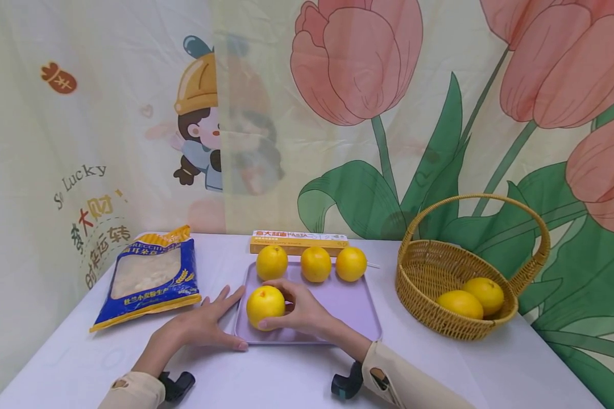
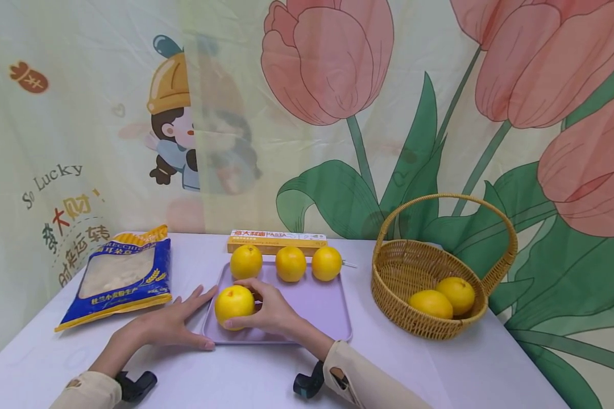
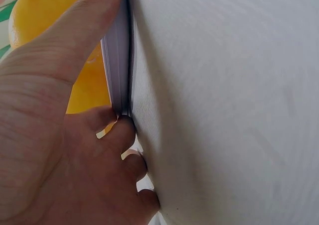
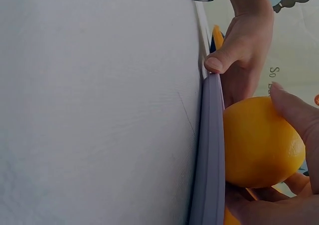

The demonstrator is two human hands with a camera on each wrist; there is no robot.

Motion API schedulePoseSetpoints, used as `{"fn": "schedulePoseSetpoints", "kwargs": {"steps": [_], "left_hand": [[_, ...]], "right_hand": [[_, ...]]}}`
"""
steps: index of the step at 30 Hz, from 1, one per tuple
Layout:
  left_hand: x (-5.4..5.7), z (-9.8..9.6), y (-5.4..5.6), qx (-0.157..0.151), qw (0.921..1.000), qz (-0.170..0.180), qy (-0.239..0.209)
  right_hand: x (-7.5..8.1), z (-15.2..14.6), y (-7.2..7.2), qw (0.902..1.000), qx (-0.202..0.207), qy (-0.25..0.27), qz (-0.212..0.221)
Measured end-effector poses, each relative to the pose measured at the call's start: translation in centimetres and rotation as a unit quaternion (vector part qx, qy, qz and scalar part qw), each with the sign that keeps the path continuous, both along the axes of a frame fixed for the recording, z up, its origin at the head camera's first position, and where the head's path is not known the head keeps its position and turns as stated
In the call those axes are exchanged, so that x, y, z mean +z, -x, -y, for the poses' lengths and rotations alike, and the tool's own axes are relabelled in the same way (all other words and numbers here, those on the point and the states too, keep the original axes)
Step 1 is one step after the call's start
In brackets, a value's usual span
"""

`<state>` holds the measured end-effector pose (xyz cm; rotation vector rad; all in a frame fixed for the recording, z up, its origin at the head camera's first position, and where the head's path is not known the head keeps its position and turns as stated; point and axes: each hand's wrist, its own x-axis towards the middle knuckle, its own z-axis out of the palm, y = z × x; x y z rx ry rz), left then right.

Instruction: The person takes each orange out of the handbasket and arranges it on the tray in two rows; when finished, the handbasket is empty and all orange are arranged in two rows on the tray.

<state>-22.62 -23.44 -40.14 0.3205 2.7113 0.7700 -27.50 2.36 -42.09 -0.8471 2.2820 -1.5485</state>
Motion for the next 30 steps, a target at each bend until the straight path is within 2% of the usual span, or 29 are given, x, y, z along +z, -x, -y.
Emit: {"fn": "schedulePoseSetpoints", "kwargs": {"steps": [12, 25, 30], "left_hand": [[0.0, 0.1, 0.0, -0.005, 1.0, -0.006, 0.001], [0.0, 0.0, 0.0, -0.003, 1.0, -0.001, 0.003], [0.0, 0.0, 0.0, -0.003, 1.0, 0.0, 0.003]], "right_hand": [[-0.3, -0.1, 0.2, 0.9997, 0.006, -0.017, -0.015], [0.1, -0.6, 0.0, 0.9999, 0.008, -0.012, 0.0], [0.6, -1.8, -0.3, 0.9995, 0.012, -0.022, -0.02]]}}
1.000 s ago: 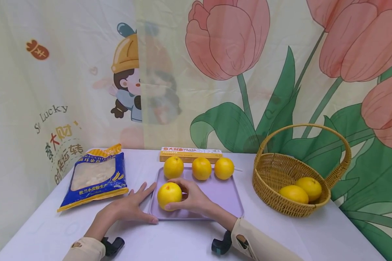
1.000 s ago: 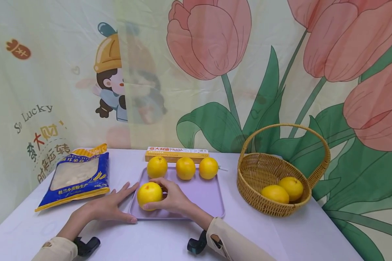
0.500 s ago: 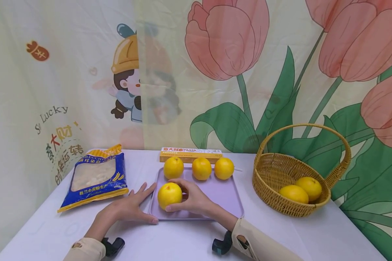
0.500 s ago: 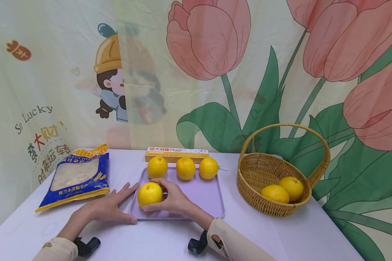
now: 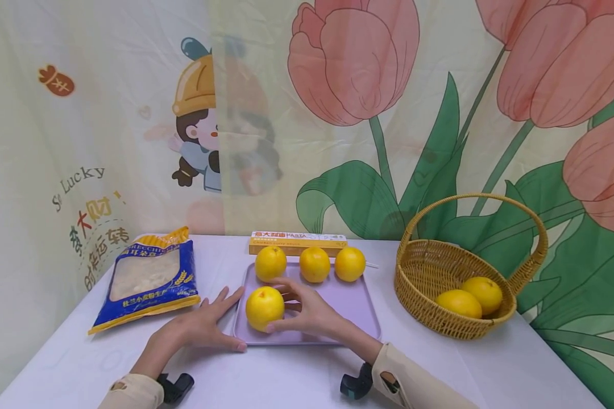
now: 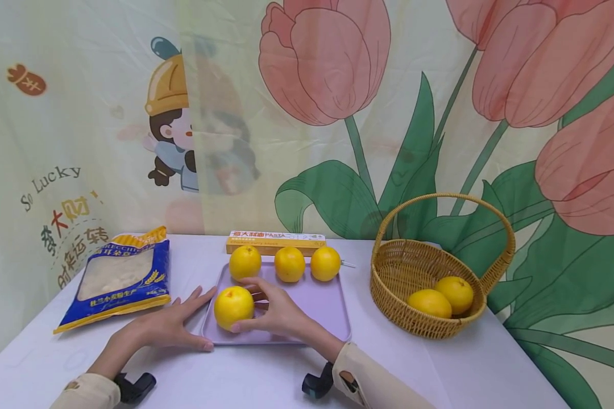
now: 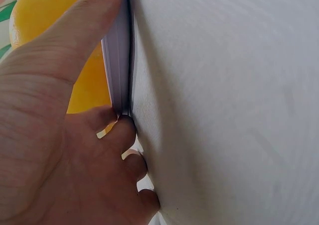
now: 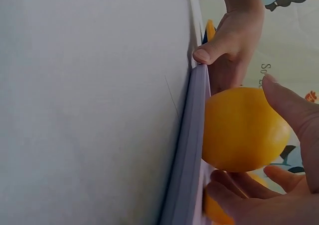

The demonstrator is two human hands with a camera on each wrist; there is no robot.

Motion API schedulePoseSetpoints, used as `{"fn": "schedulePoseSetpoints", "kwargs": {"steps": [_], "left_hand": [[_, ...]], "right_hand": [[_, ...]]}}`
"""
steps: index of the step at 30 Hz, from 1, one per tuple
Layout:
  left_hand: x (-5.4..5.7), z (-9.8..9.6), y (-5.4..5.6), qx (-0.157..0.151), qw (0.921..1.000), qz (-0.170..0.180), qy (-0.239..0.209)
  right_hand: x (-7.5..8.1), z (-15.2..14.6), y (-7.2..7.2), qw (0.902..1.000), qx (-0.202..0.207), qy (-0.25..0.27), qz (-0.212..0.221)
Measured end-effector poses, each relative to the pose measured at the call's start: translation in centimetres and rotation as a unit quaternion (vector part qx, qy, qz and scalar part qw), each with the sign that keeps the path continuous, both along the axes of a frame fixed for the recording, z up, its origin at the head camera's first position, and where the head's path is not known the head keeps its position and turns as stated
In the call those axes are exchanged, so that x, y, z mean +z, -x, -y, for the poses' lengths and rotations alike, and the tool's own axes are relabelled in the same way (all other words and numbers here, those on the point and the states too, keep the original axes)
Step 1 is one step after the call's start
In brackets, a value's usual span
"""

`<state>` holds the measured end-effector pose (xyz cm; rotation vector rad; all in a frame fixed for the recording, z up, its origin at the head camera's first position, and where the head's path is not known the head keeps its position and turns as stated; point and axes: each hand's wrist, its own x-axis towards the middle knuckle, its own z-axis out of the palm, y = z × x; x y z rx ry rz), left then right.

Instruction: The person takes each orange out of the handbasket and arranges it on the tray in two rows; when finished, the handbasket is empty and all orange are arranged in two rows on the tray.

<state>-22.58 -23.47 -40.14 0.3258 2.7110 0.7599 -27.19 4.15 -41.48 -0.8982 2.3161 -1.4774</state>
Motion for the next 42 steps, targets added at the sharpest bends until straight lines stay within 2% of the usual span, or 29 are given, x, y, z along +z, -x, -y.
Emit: {"fn": "schedulePoseSetpoints", "kwargs": {"steps": [7, 10, 14, 20, 23, 28, 32, 34, 39, 41, 42], "left_hand": [[-0.2, 0.1, 0.1, 0.006, 1.0, 0.006, 0.001], [-0.1, 0.1, 0.0, 0.004, 1.0, 0.0, -0.004], [-0.1, 0.1, 0.0, 0.006, 1.0, 0.001, 0.001], [0.0, 0.0, 0.1, 0.006, 1.0, 0.003, 0.005], [0.0, 0.0, 0.1, 0.003, 1.0, 0.002, 0.002], [0.0, 0.0, 0.2, 0.001, 1.0, 0.005, 0.002], [-0.1, 0.0, 0.2, 0.001, 1.0, 0.004, 0.002], [0.0, 0.0, 0.2, 0.001, 1.0, 0.003, 0.002], [0.0, 0.1, 0.2, -0.001, 1.0, 0.0, 0.002], [0.0, 0.1, 0.2, -0.003, 1.0, -0.002, 0.002], [0.0, 0.2, 0.2, -0.003, 1.0, -0.003, 0.003]], "right_hand": [[2.3, -3.5, -0.7, 0.9976, 0.004, -0.017, -0.066], [3.9, -5.4, -0.9, 0.9952, 0.01, -0.012, -0.096], [6.5, -8.5, -1.4, 0.991, 0.039, -0.026, -0.125], [9.6, -14.2, -1.5, 0.987, 0.094, -0.058, -0.117], [10.2, -17.4, -1.1, 0.9873, 0.097, -0.055, -0.113], [10.2, -22.3, -0.3, 0.9885, 0.086, -0.049, -0.114], [10.0, -25.6, 0.4, 0.9907, 0.069, -0.062, -0.1], [10.0, -27.2, 0.7, 0.9921, 0.058, -0.078, -0.079], [10.0, -30.6, 1.4, 0.9897, 0.042, -0.134, 0.026], [9.9, -31.2, 1.6, 0.9879, 0.02, -0.146, 0.05], [9.8, -31.3, 1.7, 0.9878, 0.003, -0.149, 0.047]]}}
